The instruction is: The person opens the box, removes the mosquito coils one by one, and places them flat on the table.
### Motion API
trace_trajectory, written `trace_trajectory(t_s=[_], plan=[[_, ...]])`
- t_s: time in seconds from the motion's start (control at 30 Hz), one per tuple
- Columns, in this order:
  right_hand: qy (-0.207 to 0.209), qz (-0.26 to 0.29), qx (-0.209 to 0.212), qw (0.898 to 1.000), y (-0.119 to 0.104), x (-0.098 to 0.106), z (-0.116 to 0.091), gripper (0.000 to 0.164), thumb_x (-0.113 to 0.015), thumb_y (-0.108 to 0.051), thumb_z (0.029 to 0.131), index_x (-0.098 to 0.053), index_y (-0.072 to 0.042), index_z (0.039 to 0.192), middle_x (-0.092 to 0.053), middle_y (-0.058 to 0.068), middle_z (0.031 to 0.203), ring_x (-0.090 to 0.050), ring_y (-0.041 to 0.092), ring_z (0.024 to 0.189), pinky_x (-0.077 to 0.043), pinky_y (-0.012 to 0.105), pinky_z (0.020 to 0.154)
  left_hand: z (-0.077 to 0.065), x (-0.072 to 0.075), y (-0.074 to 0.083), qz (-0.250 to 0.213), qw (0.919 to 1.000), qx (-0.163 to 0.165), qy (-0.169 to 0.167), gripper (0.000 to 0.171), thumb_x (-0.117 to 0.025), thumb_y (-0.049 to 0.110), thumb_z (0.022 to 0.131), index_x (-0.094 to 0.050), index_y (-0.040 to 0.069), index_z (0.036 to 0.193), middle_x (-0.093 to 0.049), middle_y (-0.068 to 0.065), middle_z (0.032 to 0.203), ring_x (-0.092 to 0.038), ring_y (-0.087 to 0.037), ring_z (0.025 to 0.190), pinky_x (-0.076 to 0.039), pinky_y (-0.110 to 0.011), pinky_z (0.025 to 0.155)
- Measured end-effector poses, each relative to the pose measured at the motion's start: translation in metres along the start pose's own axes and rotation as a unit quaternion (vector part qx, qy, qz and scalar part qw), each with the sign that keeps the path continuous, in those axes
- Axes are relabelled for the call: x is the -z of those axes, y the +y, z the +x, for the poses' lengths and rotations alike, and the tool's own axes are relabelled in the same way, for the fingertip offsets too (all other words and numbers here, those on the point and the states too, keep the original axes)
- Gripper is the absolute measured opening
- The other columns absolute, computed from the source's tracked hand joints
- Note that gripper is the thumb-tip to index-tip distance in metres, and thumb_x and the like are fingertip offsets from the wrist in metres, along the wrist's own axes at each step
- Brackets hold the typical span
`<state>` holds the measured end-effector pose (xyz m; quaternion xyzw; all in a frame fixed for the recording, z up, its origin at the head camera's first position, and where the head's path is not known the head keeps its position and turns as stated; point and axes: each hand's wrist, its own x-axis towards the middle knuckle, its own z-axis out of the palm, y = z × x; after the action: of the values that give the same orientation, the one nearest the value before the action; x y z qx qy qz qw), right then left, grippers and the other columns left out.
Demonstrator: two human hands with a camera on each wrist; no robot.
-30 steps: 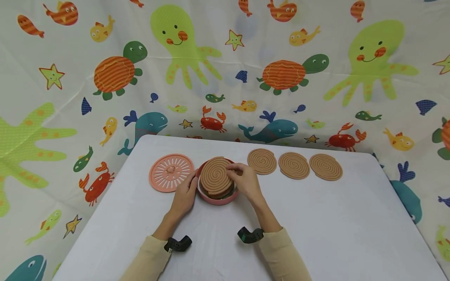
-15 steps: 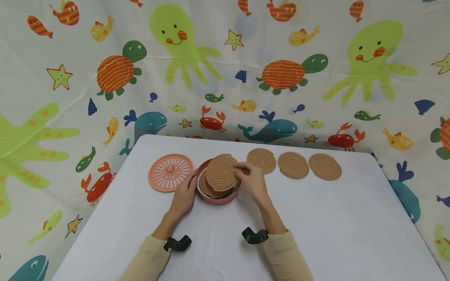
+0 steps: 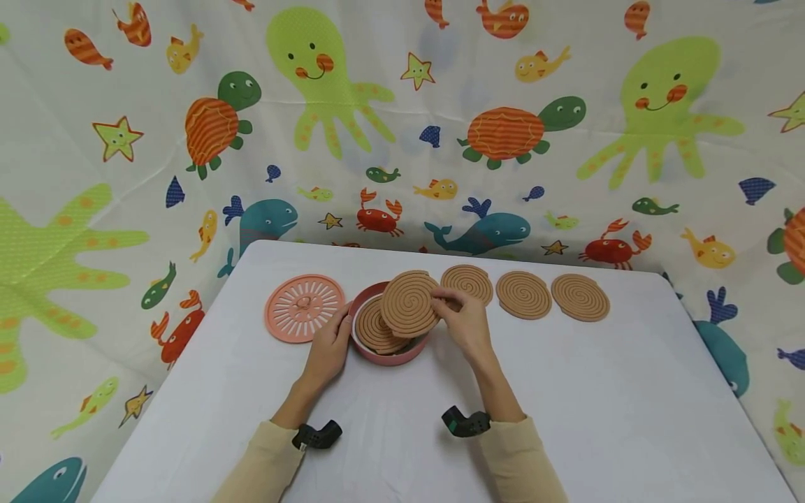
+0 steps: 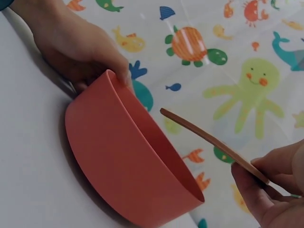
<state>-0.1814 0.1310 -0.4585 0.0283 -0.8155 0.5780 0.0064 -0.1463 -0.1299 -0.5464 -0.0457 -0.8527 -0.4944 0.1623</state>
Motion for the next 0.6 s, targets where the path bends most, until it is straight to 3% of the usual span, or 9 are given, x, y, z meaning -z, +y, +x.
trace_trajectory(t_s=[0.27, 0.6], plan=[[0.014, -0.002, -0.015, 1.0, -0.001, 0.013, -0.002, 0.025, -0.066, -0.017, 0.097, -0.072, -0.006, 0.119, -0.068, 0.012, 0.117, -0.061, 0.01, 0.092, -0.054, 0.014, 0.075, 0.0, 0.0, 0.0, -0.001, 1.0, 0.001, -0.002, 0.042, -0.042, 0.025, 0.108, -0.053, 0.005, 0.144, -0.06, -0.014, 0.142, -0.055, -0.026, 0.135, -0.046, -0.047, 0.111], [0.049, 0.005, -0.019, 0.999, 0.002, 0.03, -0.002, 0.027, -0.067, -0.018, 0.097, -0.071, -0.004, 0.119, -0.068, 0.012, 0.113, -0.062, 0.005, 0.088, -0.054, 0.014, 0.077, 0.0, 0.001, 0.003, -0.001, 1.0, 0.006, -0.002, 0.043, -0.042, 0.023, 0.108, -0.053, 0.003, 0.144, -0.059, -0.016, 0.142, -0.054, -0.027, 0.136, -0.045, -0.047, 0.112]])
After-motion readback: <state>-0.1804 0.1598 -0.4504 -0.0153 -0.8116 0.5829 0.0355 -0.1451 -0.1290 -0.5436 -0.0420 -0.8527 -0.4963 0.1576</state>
